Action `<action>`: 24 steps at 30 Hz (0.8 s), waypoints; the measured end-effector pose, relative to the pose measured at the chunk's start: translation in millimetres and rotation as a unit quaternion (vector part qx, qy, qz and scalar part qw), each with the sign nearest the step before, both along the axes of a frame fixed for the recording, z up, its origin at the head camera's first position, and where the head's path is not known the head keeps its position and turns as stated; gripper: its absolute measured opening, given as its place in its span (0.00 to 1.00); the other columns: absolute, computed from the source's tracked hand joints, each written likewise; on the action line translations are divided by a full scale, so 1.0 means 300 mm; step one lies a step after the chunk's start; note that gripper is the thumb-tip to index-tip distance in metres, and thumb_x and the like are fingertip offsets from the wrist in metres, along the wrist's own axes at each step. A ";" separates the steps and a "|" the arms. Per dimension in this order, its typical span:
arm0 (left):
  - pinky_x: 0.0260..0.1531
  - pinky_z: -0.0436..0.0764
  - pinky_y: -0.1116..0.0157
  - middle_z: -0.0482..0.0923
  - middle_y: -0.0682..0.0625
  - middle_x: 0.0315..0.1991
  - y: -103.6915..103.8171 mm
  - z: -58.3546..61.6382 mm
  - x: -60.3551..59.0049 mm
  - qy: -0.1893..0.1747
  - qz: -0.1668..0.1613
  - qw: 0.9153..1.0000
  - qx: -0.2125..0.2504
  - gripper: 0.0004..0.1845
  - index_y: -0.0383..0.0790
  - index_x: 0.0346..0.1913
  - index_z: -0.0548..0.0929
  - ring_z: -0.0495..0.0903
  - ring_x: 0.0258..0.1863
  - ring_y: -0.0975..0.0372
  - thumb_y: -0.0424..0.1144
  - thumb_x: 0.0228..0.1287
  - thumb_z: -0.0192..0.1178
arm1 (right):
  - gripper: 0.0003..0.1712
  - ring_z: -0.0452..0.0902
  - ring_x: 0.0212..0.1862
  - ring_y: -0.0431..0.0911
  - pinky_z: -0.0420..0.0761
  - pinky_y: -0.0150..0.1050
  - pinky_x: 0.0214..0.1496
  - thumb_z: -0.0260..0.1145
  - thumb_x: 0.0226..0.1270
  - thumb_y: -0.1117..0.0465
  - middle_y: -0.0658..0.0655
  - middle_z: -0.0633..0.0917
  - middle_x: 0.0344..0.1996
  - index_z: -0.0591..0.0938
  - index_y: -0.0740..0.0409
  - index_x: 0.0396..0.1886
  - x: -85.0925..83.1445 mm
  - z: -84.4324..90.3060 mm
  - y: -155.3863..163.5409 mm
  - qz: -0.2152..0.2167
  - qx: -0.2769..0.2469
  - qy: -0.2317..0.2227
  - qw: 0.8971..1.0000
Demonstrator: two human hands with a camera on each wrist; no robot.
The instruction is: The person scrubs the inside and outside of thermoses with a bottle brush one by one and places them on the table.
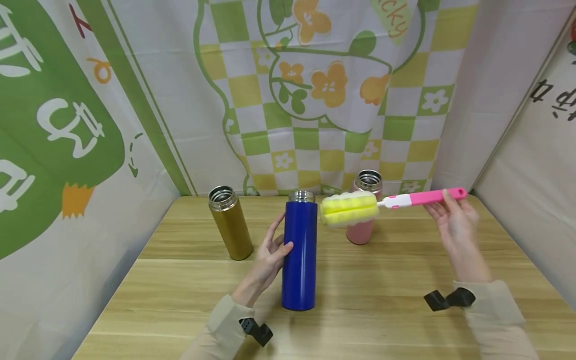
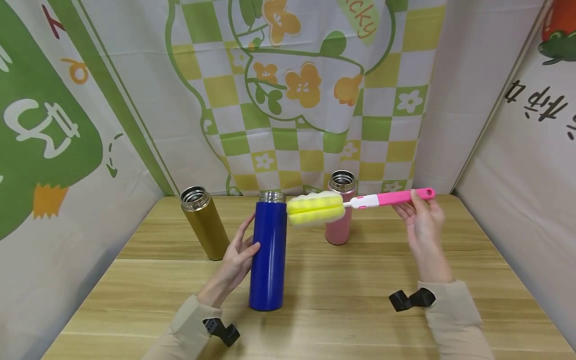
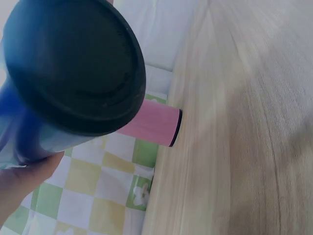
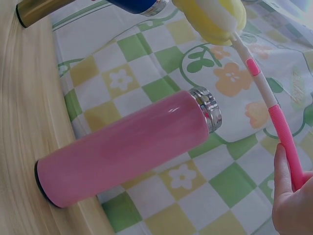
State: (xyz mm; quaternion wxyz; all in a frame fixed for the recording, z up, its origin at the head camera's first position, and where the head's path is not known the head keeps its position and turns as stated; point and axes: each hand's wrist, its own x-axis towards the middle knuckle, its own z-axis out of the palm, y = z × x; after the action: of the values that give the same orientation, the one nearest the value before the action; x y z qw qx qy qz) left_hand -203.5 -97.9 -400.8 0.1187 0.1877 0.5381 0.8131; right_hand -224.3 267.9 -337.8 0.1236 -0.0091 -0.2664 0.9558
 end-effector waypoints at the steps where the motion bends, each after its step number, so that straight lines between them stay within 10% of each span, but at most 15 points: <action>1: 0.49 0.69 0.56 0.54 0.35 0.61 0.000 0.000 0.000 0.000 -0.005 1.000 0.003 0.37 0.55 0.68 0.44 0.67 0.53 0.54 0.32 0.62 0.50 | 0.08 0.80 0.29 0.55 0.78 0.43 0.40 0.58 0.56 0.73 0.65 0.79 0.26 0.68 0.66 0.34 -0.002 0.002 -0.003 0.001 -0.001 0.004 1.000; 24: 0.46 0.73 0.57 0.60 0.39 0.58 0.010 0.007 -0.003 0.004 -0.044 0.997 0.057 0.36 0.51 0.69 0.40 0.72 0.50 0.55 0.29 0.64 0.45 | 0.08 0.80 0.30 0.53 0.78 0.42 0.40 0.59 0.56 0.71 0.64 0.80 0.28 0.69 0.66 0.35 -0.033 0.023 -0.062 0.019 0.027 0.007 0.999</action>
State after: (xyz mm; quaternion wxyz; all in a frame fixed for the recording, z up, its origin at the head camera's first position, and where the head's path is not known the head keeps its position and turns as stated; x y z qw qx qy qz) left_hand -204.4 -94.9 -398.7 0.1412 0.2212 0.4829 0.8354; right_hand -234.3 249.3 -330.9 0.1079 0.0063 -0.2914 0.9505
